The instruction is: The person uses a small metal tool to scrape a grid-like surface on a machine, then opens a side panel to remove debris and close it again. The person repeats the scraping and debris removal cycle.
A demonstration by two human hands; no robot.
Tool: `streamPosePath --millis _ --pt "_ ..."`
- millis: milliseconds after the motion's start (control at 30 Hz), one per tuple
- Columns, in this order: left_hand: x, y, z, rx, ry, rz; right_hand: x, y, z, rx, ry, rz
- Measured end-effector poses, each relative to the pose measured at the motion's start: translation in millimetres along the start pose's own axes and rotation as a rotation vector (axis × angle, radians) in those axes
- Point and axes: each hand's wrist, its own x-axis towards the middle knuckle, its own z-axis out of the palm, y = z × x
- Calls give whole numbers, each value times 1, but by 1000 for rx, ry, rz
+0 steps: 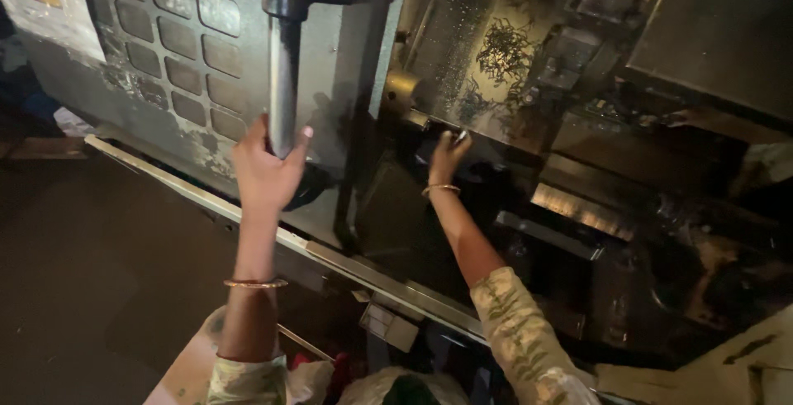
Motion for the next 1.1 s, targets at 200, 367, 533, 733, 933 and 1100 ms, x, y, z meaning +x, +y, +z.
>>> streamPosePath --millis 200,367,533,733,933,1100 --pt "-1 -1 0 37 18 -16 -22 -59 -18 169 -347 157" --pt "-1 5 -3 1 -14 -83 -26 -123 -38 -78 -600 530" --pt "-2 7 -2 9 34 -28 -21 -145 -49 -93 -737 518" --pt "-3 4 -1 71 17 -87 -20 -139 -49 -94 -770 446" --pt "-3 10 -3 14 15 -73 -17 -139 -52 -131 -773 512" --pt "-3 15 -4 -5 -3 -104 -20 -134 -49 -132 -761 494"
